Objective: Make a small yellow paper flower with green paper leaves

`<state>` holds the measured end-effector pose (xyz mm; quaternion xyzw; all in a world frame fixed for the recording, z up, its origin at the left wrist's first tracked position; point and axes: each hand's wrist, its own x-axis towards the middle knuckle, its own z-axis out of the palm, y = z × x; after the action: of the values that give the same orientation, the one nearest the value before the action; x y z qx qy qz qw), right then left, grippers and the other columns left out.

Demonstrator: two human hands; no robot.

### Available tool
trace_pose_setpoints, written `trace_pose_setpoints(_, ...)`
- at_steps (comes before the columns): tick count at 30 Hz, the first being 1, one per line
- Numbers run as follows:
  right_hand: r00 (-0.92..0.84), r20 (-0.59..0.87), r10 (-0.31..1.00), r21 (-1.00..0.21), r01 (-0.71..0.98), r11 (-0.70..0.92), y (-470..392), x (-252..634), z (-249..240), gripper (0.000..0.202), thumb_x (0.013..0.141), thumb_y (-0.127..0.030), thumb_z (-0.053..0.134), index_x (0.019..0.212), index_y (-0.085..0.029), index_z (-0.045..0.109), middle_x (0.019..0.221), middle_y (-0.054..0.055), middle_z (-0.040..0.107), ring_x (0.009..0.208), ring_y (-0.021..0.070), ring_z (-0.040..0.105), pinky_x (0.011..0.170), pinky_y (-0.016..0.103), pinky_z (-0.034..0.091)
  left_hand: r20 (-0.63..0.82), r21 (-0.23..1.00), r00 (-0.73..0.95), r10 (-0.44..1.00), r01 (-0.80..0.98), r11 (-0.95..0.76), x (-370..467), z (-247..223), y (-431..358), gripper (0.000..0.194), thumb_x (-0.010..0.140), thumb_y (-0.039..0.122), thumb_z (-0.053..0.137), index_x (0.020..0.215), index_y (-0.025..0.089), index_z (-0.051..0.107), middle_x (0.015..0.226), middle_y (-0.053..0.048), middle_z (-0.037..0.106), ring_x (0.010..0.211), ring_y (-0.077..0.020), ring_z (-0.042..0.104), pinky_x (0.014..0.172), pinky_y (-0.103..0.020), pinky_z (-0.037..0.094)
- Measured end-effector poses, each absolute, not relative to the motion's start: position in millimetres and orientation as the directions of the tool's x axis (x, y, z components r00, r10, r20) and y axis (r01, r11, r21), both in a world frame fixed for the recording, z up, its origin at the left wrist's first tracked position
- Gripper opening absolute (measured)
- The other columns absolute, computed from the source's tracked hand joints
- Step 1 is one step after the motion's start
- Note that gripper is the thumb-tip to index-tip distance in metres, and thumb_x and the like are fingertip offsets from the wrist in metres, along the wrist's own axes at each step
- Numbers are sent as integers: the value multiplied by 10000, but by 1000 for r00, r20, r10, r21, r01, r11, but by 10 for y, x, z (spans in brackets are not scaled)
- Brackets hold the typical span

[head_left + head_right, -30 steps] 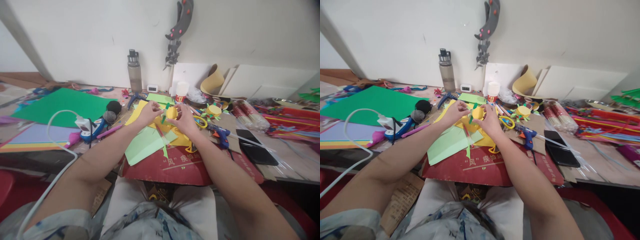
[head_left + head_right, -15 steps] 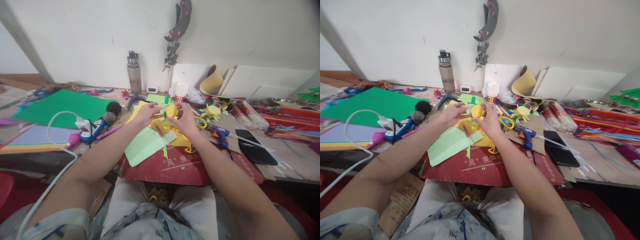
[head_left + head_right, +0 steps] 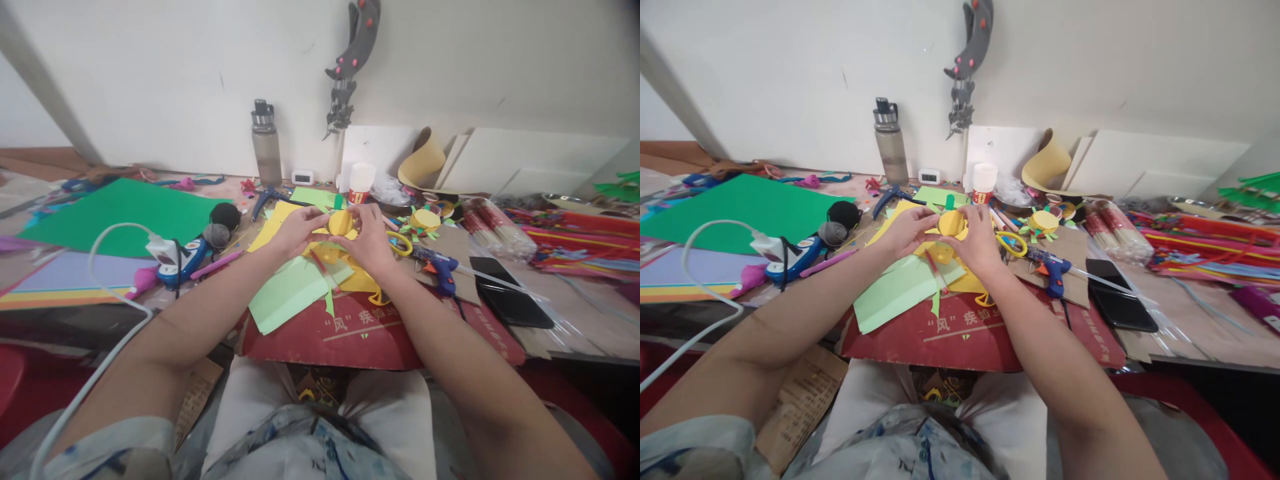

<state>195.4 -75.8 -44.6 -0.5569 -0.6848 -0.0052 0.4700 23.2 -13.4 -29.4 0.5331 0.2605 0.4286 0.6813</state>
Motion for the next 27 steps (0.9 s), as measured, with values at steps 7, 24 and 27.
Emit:
trace_pose_setpoints(7,22,666,746,-491,765,416,-778,1952,-413,473,802,-411,803,1155,-222,552,1180,127,536,1040,285,591,866,483,542,75,930,527,847,-343,131,223,-292,-140,202,831,206,773,824,121,590,811,-7,634,787,-115,662,775,-309,608)
trace_pose_setpoints(24,47,638,769,-547,730,409,-772,1946,-447,503,791,-321,802,1210,-215,544,1221,138,499,1037,271,595,798,445,591,96,947,571,816,-304,101,246,-285,-192,331,795,292,821,934,167,548,781,12,697,727,-119,696,794,-309,597)
trace_pose_setpoints(27,53,631,774,-564,717,410,-771,1942,-451,510,787,-304,800,1214,-211,539,1229,143,495,1017,263,612,775,437,610,98,950,569,816,-299,94,257,-297,-185,323,800,315,819,915,159,560,788,9,688,747,-116,691,814,-315,597)
